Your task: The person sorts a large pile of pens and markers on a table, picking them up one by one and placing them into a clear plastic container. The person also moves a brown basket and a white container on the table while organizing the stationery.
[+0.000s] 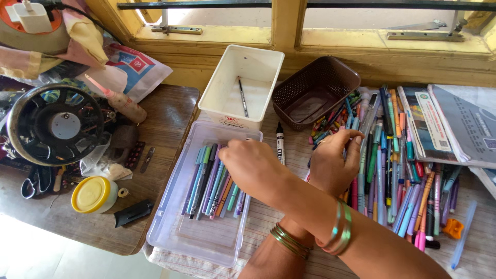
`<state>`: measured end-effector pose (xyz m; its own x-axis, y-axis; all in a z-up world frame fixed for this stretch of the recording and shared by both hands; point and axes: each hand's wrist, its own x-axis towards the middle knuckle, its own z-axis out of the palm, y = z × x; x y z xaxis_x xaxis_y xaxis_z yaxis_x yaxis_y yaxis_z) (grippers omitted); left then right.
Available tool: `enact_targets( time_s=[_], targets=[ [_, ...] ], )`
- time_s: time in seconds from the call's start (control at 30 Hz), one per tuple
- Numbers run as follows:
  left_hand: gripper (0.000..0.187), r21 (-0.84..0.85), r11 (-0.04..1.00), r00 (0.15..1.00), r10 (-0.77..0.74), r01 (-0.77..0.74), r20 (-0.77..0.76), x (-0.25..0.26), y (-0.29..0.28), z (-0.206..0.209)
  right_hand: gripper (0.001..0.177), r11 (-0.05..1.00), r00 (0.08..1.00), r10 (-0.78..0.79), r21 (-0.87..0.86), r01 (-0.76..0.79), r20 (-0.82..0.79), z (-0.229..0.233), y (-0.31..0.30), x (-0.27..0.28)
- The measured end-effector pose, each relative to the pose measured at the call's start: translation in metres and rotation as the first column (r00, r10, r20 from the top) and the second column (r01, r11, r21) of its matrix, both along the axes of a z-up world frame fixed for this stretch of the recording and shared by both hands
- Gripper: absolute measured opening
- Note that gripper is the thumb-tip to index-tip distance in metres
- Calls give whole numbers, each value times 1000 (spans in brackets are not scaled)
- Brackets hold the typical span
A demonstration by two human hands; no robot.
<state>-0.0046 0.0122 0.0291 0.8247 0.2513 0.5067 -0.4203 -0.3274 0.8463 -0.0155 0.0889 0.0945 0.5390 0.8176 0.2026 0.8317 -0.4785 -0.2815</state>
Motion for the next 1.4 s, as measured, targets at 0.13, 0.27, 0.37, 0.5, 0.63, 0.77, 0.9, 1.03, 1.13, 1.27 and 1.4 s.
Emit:
enact_targets(
  time_s=[0.13,0.27,0.37,0.5,0.63,0.77,0.9,1.03,1.13,1.27,1.4],
  targets=[
    [13,25,1000,998,-10,12,-56,1,0,-10,14,990,989,-54,125,72,-138,4,-30,1],
    [17,-2,998,997,-61,61,-46,12,-8,-29,18,938,992,-100,325,121,-81,6,-83,11],
    [13,169,981,984,-72,99,-161,23,-2,-42,20,868,958,-235,409,282,-161,6,-145,18],
    [12,82,997,1000,2,-2,-4,13,-8,-38,21,747,831,-490,364,557,-265,3,-240,16],
    [11,114,993,999,6,-2,-42,7,-10,-17,26,568,618,-738,245,786,-270,-13,-326,-5],
    [12,130,991,991,1,17,-135,4,-11,-6,29,429,448,-874,133,893,-187,-43,-376,-28],
    [11,127,992,999,-14,20,-49,5,-11,-6,34,339,299,-929,-178,924,-220,-67,-400,-53],
    [13,162,986,994,-12,29,-104,4,-12,-9,50,339,294,-927,-187,922,-232,-83,-398,-63],
    [14,178,984,992,-10,32,-125,2,-12,-9,54,324,278,-933,-201,924,-227,-88,-393,-60],
    [14,183,982,989,-8,36,-149,0,-13,-9,66,356,313,-924,-196,914,-218,-86,-391,-58],
    [14,195,980,991,-2,28,-132,0,-12,-9,79,418,396,-908,-233,878,-135,-86,-386,-54]
  ],
)
